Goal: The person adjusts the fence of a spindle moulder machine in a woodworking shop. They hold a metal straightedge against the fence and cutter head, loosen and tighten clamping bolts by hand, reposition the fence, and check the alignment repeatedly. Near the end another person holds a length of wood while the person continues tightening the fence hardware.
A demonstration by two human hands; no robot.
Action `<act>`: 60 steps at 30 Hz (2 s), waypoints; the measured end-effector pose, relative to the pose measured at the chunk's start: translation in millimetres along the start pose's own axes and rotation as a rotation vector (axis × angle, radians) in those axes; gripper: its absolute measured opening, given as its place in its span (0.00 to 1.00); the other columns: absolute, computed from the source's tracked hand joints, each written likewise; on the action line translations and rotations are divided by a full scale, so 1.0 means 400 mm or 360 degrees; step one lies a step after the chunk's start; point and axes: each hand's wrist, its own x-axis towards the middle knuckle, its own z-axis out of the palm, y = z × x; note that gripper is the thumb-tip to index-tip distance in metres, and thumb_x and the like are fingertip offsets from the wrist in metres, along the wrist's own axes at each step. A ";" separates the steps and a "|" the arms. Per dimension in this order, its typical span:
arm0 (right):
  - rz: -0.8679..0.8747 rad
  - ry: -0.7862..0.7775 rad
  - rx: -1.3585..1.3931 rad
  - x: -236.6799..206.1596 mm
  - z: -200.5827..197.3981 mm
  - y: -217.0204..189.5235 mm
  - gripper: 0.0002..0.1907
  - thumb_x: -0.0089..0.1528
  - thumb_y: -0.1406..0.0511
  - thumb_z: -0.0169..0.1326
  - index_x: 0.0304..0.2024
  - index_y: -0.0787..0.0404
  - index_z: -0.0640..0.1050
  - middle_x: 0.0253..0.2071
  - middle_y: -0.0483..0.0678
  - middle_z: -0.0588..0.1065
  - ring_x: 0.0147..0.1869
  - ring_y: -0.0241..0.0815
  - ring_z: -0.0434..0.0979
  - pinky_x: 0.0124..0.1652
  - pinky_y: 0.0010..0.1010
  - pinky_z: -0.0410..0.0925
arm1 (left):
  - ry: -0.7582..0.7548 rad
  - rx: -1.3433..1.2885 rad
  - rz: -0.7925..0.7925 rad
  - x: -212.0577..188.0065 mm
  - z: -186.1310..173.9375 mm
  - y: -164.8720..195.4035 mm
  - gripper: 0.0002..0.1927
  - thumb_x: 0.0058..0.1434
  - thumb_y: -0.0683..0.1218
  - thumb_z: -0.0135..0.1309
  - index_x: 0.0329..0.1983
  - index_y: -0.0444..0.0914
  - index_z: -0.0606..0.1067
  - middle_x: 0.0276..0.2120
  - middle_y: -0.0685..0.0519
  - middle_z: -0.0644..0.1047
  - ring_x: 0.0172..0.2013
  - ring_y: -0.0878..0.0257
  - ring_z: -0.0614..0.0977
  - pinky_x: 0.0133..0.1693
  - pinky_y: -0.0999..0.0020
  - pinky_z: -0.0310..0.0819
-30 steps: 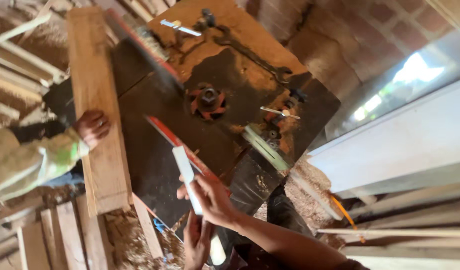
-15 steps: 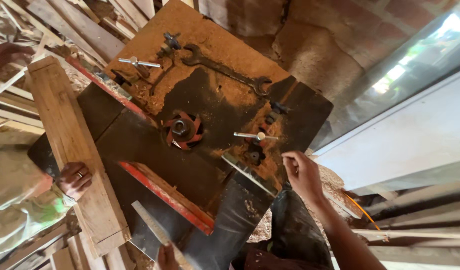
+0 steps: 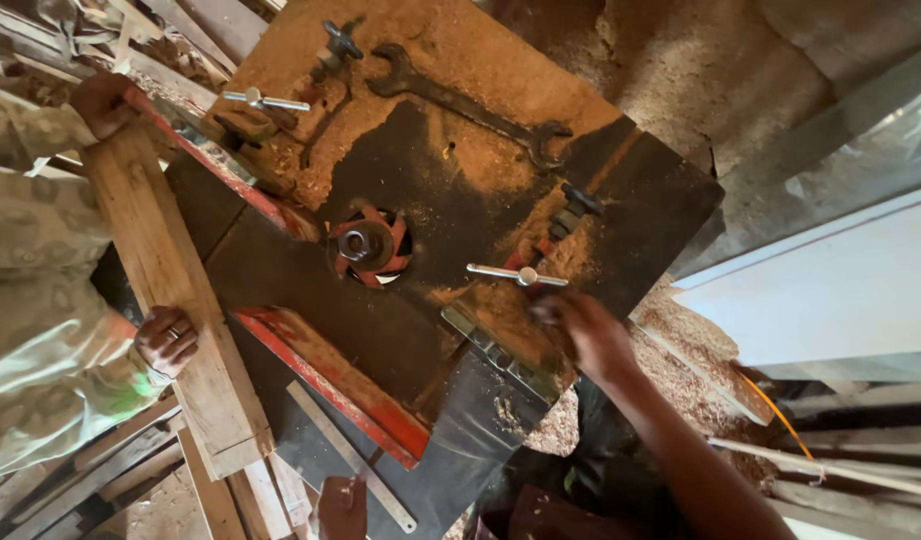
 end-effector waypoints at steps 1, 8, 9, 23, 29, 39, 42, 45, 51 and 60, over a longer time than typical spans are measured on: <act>0.0076 0.0047 -0.0113 -0.004 -0.016 0.020 0.14 0.61 0.69 0.60 0.50 0.56 0.81 0.49 0.53 0.78 0.46 0.46 0.81 0.43 0.31 0.78 | 0.0070 -0.0020 0.0051 -0.007 -0.001 -0.004 0.16 0.57 0.55 0.65 0.31 0.40 0.75 0.18 0.48 0.75 0.19 0.58 0.77 0.26 0.64 0.71; 0.0270 0.0137 -0.0492 0.044 -0.083 0.074 0.13 0.62 0.73 0.59 0.49 0.60 0.81 0.51 0.54 0.78 0.53 0.52 0.79 0.50 0.35 0.75 | 0.0166 -0.0102 -0.0245 -0.021 -0.068 0.028 0.18 0.60 0.52 0.64 0.40 0.35 0.75 0.19 0.49 0.75 0.20 0.62 0.77 0.25 0.66 0.72; 0.0260 0.0143 -0.0448 0.049 -0.081 0.057 0.13 0.62 0.74 0.58 0.48 0.60 0.81 0.52 0.53 0.79 0.54 0.52 0.79 0.50 0.34 0.75 | 0.0251 -0.0099 -0.0178 -0.021 -0.071 0.065 0.18 0.61 0.52 0.64 0.41 0.34 0.75 0.20 0.48 0.75 0.22 0.61 0.76 0.27 0.66 0.71; 0.0296 -0.0405 0.0508 0.000 -0.047 -0.037 0.12 0.59 0.75 0.57 0.46 0.62 0.81 0.44 0.53 0.81 0.43 0.48 0.84 0.42 0.34 0.77 | 0.0420 0.0134 -0.0044 0.013 -0.136 0.383 0.15 0.64 0.54 0.62 0.39 0.38 0.77 0.25 0.52 0.78 0.28 0.61 0.81 0.35 0.65 0.74; 0.0617 -0.0920 0.0529 0.000 0.003 -0.052 0.13 0.66 0.69 0.54 0.53 0.59 0.80 0.48 0.52 0.82 0.46 0.46 0.85 0.46 0.37 0.76 | 0.0391 0.0002 -0.0109 0.027 -0.137 0.375 0.15 0.67 0.55 0.58 0.40 0.38 0.77 0.28 0.52 0.80 0.29 0.61 0.82 0.34 0.65 0.74; 0.1000 -0.0687 0.0632 -0.060 -0.035 -0.190 0.19 0.68 0.57 0.46 0.56 0.59 0.78 0.53 0.54 0.80 0.48 0.50 0.84 0.47 0.42 0.78 | -0.0312 0.0101 0.1347 0.178 -0.129 0.709 0.26 0.55 0.49 0.63 0.57 0.39 0.77 0.58 0.45 0.75 0.58 0.46 0.75 0.57 0.49 0.67; 0.0125 -0.0329 -0.0158 -0.057 -0.011 -0.271 0.25 0.64 0.55 0.55 0.50 0.72 0.75 0.44 0.63 0.79 0.45 0.56 0.81 0.44 0.45 0.75 | -0.0544 0.0132 0.2062 0.291 -0.053 0.815 0.20 0.68 0.55 0.50 0.55 0.38 0.75 0.56 0.48 0.76 0.60 0.52 0.75 0.64 0.50 0.63; 0.0616 -0.0565 -0.0625 -0.042 0.057 -0.319 0.23 0.68 0.55 0.53 0.48 0.71 0.75 0.37 0.56 0.79 0.39 0.49 0.81 0.38 0.38 0.76 | -0.1113 0.0300 0.2067 0.340 -0.002 0.855 0.17 0.72 0.56 0.43 0.42 0.42 0.78 0.42 0.50 0.78 0.51 0.52 0.77 0.61 0.52 0.64; 0.0786 -0.0156 -0.0693 -0.125 0.177 -0.373 0.21 0.69 0.53 0.54 0.44 0.67 0.76 0.35 0.55 0.78 0.34 0.49 0.80 0.36 0.41 0.74 | -0.0920 -0.0108 0.2142 0.317 0.028 0.728 0.19 0.73 0.55 0.42 0.37 0.40 0.76 0.38 0.49 0.77 0.48 0.48 0.77 0.58 0.52 0.64; 0.0837 -0.0010 -0.0761 -0.089 0.144 -0.461 0.23 0.66 0.50 0.57 0.44 0.65 0.76 0.31 0.54 0.78 0.33 0.50 0.80 0.39 0.40 0.72 | -0.0868 -0.0096 0.2297 0.335 0.040 0.735 0.13 0.67 0.50 0.44 0.32 0.43 0.77 0.34 0.52 0.78 0.43 0.51 0.79 0.59 0.50 0.63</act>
